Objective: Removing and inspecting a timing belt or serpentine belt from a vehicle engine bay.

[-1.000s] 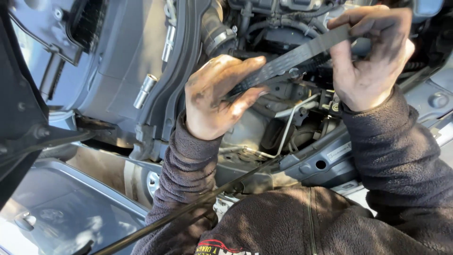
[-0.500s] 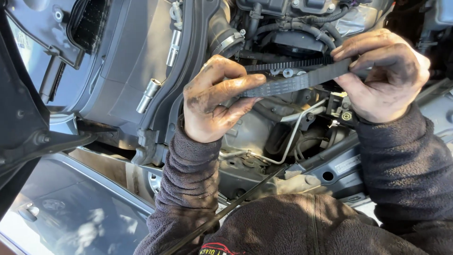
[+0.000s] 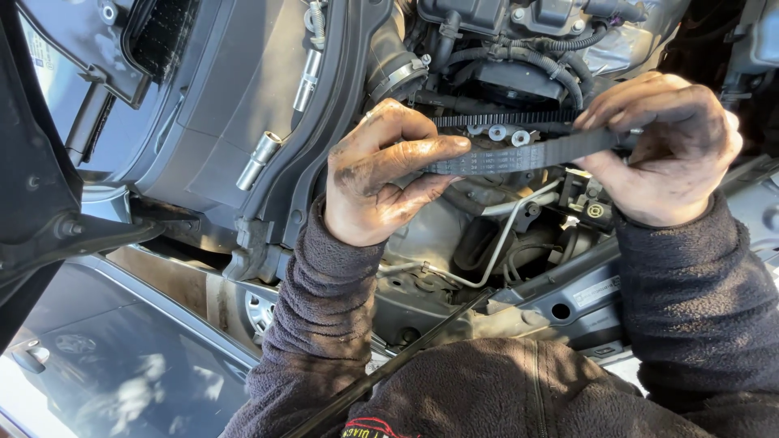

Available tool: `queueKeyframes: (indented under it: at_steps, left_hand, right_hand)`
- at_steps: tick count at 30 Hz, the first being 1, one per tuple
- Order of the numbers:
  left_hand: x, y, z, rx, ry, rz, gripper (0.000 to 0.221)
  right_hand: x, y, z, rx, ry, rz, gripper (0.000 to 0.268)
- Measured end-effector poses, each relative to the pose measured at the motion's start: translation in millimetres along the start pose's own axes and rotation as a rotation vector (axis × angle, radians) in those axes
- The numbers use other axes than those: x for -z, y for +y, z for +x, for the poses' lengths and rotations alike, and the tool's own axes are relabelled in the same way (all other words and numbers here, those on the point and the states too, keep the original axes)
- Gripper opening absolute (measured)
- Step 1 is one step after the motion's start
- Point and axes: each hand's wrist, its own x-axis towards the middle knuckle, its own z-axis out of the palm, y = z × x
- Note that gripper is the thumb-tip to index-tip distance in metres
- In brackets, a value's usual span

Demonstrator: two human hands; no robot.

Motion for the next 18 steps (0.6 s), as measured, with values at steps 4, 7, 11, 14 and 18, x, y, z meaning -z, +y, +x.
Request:
queueKeyframes:
  at_steps: [4,7,11,14,18]
  left_hand:
    - [0.2,-0.3,0.4,-0.008,-0.044,-0.016,0.039]
    - [-0.7,-2.5,-0.2,-0.002,-0.073,-0.027,0.039]
    - [-0.6,-5.3,1.0,0.016,-0.115,0.001,0.039]
    - [-1.3,-3.7,0.5,0.115,-0.138,-0.029,0.034]
    - [-1.2,-3.9,3.0,0.122,-0.134,-0.036,0.034]
  right_hand:
    - [1.5,-12.5,5.5,0.018,-0.063,0.106,0.040]
    - [5.4,-15.4,3.8,-0.015,-0.146,-0.022,0.042]
    - [9.8,-12.3,2.7,0.014,-0.142,-0.038,0.041]
    - [11.7,-9.1,1.4,0.060,-0.136,-0.058,0.040]
    - [10.1,-13.7,4.6,0.058,-0.155,-0.030,0.040]
